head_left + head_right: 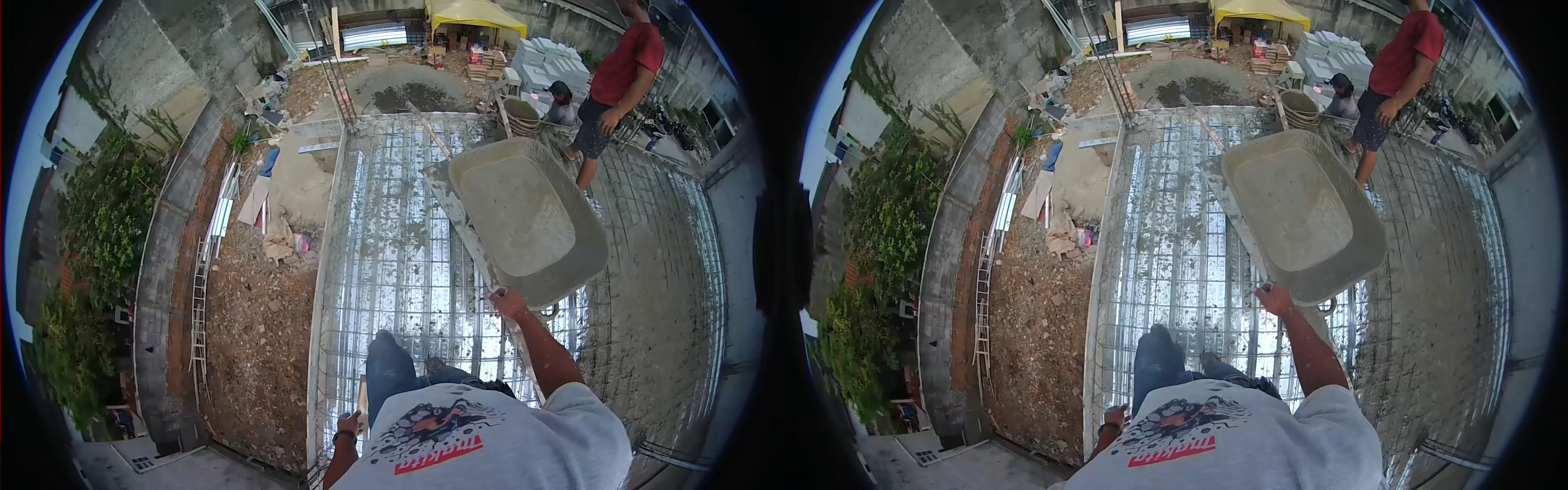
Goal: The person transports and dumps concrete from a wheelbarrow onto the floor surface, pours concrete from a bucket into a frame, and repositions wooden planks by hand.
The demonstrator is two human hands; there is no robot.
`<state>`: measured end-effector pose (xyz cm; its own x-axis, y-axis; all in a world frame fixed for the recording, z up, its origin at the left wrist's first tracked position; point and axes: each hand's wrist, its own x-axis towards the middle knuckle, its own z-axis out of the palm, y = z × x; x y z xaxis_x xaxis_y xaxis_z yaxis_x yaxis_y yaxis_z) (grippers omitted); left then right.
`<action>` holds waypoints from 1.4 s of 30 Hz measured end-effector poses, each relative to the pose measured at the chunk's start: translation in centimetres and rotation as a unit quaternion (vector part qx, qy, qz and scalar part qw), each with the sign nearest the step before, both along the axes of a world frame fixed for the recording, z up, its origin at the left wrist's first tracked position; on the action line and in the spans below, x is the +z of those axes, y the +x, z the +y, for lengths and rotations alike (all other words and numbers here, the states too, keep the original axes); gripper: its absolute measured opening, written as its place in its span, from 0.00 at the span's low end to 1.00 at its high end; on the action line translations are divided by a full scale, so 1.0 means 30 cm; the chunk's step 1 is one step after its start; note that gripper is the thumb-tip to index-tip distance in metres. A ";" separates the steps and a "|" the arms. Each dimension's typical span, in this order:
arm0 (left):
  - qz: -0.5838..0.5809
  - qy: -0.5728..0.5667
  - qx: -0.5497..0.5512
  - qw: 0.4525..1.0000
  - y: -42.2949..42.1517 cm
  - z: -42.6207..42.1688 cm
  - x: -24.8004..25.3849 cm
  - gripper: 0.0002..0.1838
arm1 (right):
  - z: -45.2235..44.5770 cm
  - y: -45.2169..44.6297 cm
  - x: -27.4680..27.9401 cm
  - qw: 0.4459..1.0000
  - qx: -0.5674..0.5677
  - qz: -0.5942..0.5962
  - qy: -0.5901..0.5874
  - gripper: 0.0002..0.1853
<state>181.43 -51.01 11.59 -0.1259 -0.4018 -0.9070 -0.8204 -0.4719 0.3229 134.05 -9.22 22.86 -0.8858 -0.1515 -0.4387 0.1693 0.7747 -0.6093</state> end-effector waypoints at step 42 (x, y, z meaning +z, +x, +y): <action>0.312 -0.118 -0.929 0.164 -4.857 -1.285 0.085 0.14 | -1.209 -1.786 -0.344 0.691 -0.719 -0.072 -0.038 0.26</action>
